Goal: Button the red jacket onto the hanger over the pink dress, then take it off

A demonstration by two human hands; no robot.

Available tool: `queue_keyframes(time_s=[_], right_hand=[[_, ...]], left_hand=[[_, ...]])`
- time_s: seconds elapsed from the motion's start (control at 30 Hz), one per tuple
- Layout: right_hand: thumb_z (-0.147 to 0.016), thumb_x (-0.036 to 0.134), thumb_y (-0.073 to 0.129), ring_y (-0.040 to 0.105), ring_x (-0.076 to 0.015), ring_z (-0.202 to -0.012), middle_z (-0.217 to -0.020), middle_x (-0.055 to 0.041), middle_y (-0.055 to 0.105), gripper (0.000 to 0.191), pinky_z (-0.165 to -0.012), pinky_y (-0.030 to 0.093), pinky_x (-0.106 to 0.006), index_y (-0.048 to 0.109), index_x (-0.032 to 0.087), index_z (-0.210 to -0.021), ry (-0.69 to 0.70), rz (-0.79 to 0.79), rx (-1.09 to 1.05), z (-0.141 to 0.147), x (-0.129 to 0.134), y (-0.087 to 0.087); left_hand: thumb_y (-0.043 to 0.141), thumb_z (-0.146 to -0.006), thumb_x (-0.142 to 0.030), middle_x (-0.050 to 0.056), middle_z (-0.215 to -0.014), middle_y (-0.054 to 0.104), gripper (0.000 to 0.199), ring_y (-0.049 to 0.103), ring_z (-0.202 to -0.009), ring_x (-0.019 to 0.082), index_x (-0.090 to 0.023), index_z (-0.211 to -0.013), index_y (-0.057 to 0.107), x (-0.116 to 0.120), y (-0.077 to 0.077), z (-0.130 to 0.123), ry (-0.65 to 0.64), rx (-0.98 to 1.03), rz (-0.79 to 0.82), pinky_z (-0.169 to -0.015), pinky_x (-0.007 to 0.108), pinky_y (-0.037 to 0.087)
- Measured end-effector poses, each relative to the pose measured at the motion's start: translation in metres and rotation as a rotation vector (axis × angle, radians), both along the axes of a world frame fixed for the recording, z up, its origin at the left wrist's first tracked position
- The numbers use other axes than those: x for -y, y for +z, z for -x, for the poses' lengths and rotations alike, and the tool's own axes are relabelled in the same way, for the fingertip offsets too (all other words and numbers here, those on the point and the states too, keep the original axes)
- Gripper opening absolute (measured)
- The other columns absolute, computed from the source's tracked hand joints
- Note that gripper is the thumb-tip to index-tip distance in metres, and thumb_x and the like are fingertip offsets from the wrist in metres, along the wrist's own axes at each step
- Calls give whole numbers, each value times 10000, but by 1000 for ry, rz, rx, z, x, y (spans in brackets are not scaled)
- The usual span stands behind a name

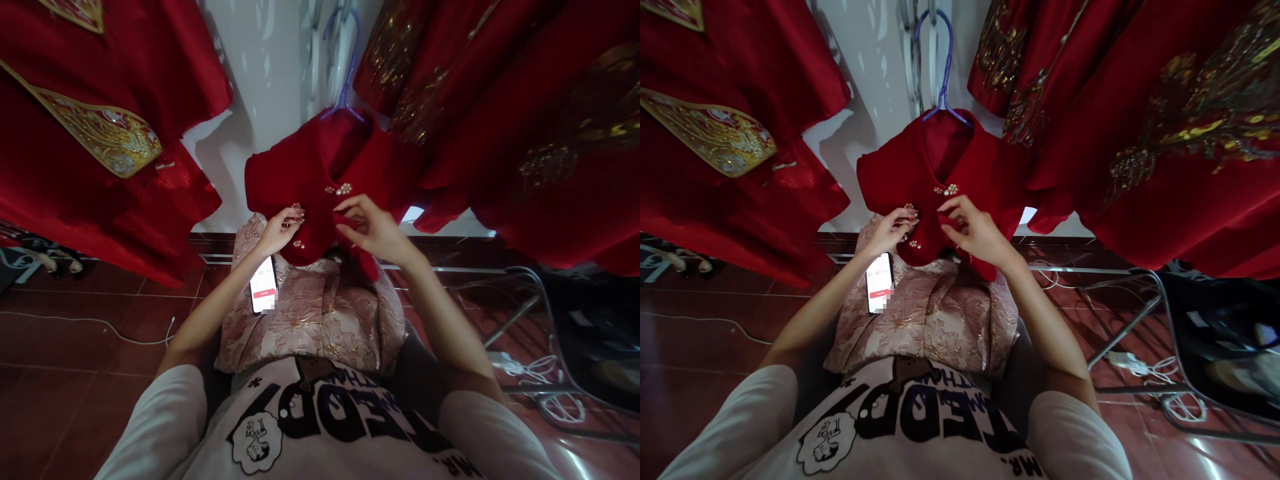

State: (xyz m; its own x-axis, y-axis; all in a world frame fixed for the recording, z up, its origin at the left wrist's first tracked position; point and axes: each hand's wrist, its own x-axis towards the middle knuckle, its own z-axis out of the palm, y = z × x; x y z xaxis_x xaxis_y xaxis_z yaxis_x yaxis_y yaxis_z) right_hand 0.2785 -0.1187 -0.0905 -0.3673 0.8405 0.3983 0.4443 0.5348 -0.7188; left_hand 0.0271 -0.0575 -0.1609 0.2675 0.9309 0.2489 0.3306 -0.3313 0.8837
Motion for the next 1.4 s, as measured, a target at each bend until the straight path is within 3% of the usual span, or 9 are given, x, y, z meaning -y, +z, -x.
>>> queue_keyframes(time_s=[0.1, 0.37, 0.6, 0.73, 0.9, 1.13, 1.4], right_hand=[[-859, 268, 664, 636, -166, -792, -914, -24, 657, 312, -745, 538, -316, 573, 224, -1155, 15, 56, 47, 19, -18, -21], [-765, 188, 680, 653, -192, -828, -903, -28, 642, 368, -848, 572, -367, 572, 217, -1116, -226, 109, -43, 49, -63, -54], [-717, 235, 703, 655, -186, -991, -1092, -65, 631, 486, -950, 578, -376, 516, 220, -1166, -72, 245, -315, 63, -79, -74], [-739, 264, 726, 649, -183, -980, -996, -41, 633, 425, -973, 564, -373, 536, 223, -1117, -80, 250, -354, 67, -80, -75], [-751, 259, 736, 639, -167, -867, -881, -4, 607, 393, -866, 577, -335, 540, 233, -1091, -149, 246, -360, 71, -75, -72], [-810, 294, 690, 626, -165, -792, -856, -8, 605, 334, -723, 582, -306, 536, 242, -1102, -196, 111, -236, 77, -62, -66], [-840, 263, 665, 609, -168, -780, -850, -19, 590, 279, -721, 588, -318, 534, 229, -1084, -227, 44, -211, 81, -57, -61]], left_hand=[[594, -881, -106, 100, -1293, 718, 327, 726, -1017, 157, -190, -1189, 664, -3, -2, -2, 6, 27, 21, -892, 304, 578], [582, -861, -71, 86, -1230, 749, 314, 722, -1065, 165, -192, -1125, 702, 0, 1, -4, 23, 73, 15, -878, 283, 571], [604, -838, -77, 67, -1079, 770, 231, 726, -991, 153, -164, -1026, 707, 0, 0, -4, 69, 154, 35, -860, 266, 559], [658, -814, -107, 73, -1021, 759, 169, 709, -920, 143, -147, -973, 699, 0, -1, -1, 99, 182, 35, -782, 238, 559], [718, -798, -141, 69, -1041, 760, 231, 702, -889, 132, -156, -1028, 703, 2, -2, -1, 100, 175, -8, -782, 246, 588], [681, -818, -114, 59, -1039, 795, 195, 745, -846, 138, -170, -994, 745, 0, -4, -4, 152, 139, -109, -851, 301, 628], [708, -808, -128, 53, -926, 810, 151, 753, -790, 159, -161, -935, 784, 5, 6, 2, 191, 10, -184, -812, 312, 621]])
